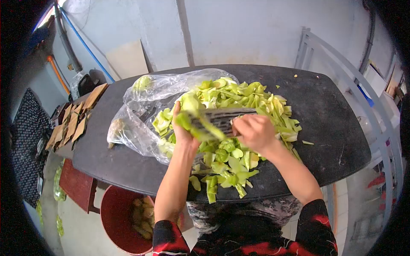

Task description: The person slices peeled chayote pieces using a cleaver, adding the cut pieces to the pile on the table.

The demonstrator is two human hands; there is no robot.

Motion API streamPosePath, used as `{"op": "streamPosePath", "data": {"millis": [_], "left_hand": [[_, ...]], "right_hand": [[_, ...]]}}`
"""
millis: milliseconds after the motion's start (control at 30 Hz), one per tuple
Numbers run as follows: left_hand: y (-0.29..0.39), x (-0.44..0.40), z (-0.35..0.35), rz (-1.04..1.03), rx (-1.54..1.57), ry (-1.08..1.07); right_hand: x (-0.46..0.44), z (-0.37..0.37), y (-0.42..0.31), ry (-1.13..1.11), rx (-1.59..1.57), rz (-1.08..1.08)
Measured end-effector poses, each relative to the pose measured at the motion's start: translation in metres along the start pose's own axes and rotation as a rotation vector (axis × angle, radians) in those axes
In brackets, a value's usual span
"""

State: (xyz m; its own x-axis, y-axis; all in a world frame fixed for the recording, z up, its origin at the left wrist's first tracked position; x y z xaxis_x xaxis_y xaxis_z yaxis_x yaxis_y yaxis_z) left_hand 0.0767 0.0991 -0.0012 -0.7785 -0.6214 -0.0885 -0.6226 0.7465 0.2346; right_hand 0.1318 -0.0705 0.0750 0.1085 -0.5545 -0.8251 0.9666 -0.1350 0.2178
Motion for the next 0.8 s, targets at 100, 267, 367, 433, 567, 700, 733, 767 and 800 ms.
{"op": "streamPosePath", "data": {"millis": [100,267,367,433,567,700,733,767,800], "left_hand": [[-0.006,0.008,-0.005,0.076,0.040,-0.090],[-0.008,0.008,-0.003,-0.018,0.011,-0.022],[-0.014,0.008,-0.011,0.083,0.065,-0.261],[-0.013,0.005,-0.007,0.062,0.051,-0.246],[0.005,-0.003,0.011,-0.109,0.070,0.019],[0.011,-0.012,0.020,-0.093,0.110,-0.005],[0.015,-0.009,0.021,-0.156,0.064,0.025],[0.016,-0.005,0.016,-0.154,0.060,0.019],[0.015,0.002,0.012,-0.137,-0.005,0.036]], "right_hand": [[-0.007,0.021,-0.028,0.140,-0.012,0.110],[-0.011,0.030,-0.041,0.175,0.032,0.157],[-0.010,0.030,-0.044,0.177,0.053,0.167],[-0.008,0.027,-0.042,0.173,0.060,0.168],[-0.004,-0.006,-0.011,0.001,0.032,0.015],[0.000,-0.013,0.000,-0.044,-0.064,-0.060],[0.000,-0.019,0.005,-0.070,-0.071,-0.084],[0.000,-0.024,0.010,-0.094,-0.076,-0.107],[0.002,-0.027,0.015,-0.112,-0.050,-0.138]]}}
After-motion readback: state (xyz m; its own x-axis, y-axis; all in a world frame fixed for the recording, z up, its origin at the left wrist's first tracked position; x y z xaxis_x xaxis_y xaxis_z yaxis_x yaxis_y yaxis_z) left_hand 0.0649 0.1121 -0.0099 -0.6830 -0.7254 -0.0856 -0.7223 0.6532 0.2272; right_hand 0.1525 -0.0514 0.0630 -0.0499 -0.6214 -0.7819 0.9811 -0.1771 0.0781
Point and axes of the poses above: each hand's wrist, its own x-axis away from the middle knuckle, its own z-axis out of the back of the hand, y = z × x, the point moved 10 cm from there along -x, towards the middle knuckle, and after that the axes turned 14 degrees about x, right-handed, at the moved point
